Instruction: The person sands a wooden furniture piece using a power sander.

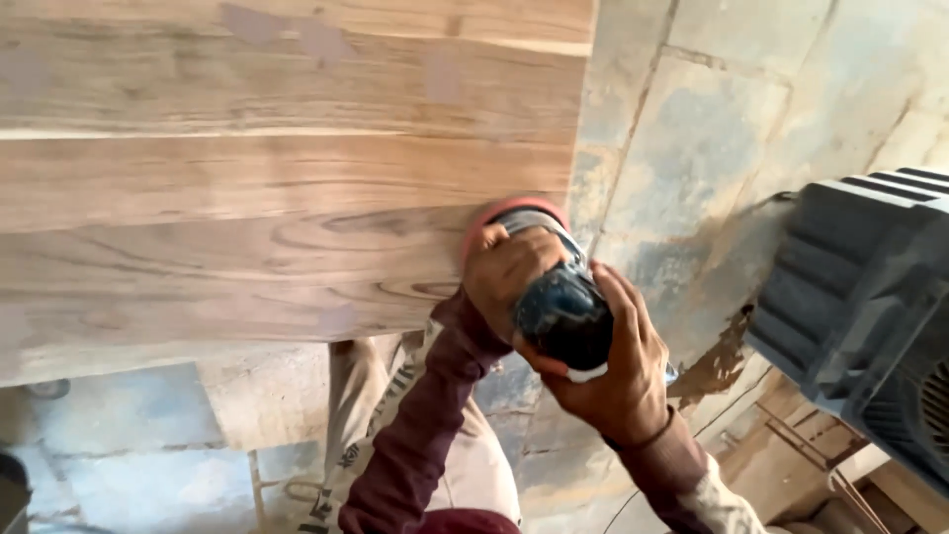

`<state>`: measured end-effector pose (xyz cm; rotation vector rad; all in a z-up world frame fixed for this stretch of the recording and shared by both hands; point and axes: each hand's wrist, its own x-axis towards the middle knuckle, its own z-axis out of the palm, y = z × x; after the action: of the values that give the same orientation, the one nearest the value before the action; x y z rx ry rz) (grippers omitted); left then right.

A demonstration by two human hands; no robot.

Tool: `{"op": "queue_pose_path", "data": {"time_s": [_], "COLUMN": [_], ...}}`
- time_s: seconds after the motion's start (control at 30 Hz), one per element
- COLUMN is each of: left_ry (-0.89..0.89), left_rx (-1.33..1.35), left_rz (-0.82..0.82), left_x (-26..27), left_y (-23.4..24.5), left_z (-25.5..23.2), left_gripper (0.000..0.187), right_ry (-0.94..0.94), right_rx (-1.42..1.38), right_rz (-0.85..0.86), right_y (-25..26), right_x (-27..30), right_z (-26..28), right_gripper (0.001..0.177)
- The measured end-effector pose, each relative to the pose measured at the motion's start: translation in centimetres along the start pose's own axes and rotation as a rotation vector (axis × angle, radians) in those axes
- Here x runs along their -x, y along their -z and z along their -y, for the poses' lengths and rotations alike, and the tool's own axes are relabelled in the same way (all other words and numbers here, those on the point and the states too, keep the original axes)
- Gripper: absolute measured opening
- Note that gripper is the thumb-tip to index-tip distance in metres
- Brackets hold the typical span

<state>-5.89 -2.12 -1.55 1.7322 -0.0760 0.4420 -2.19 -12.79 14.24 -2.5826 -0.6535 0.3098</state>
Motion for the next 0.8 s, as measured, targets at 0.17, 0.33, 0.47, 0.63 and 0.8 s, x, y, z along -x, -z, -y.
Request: {"op": "queue_pose_path", "data": {"time_s": [0.17, 0.33, 0.47, 0.63, 0.8], "left_ry": [0.092, 0.156, 0.081, 0.045, -0.067], "left_rx": [-0.007, 0.059, 0.087, 0.036, 0.046], "left_rz": [0.075, 0.117, 0.051, 0.048, 0.040], "left_x": [6.0, 3.1, -2.0, -11.0, -17.7], "left_y": [0.7, 1.5, 1.7, 3.1, 1.5], "left_z": [-1.0, -1.4, 2.4, 5.4, 10.1], "left_gripper": [0.063, 0.062, 0.066, 0.085, 0.096], "right_ry": [-0.023, -0.059, -0.046, 0.019, 0.074], "right_rx": [-0.010, 0.012, 0.035, 0.117, 0.164], "right_rz": [0.089, 0.165, 0.113, 0.115, 0.093], "right_y": [-2.0, -1.4, -0.9, 0.6, 2.0], "right_x": [3.4, 1.9, -4.7, -13.3, -18.3], "right_z": [-1.0, -0.4, -1.1, -1.9, -5.3], "right_gripper": [0.076, 0.080, 0.069, 0.066, 0.051]}}
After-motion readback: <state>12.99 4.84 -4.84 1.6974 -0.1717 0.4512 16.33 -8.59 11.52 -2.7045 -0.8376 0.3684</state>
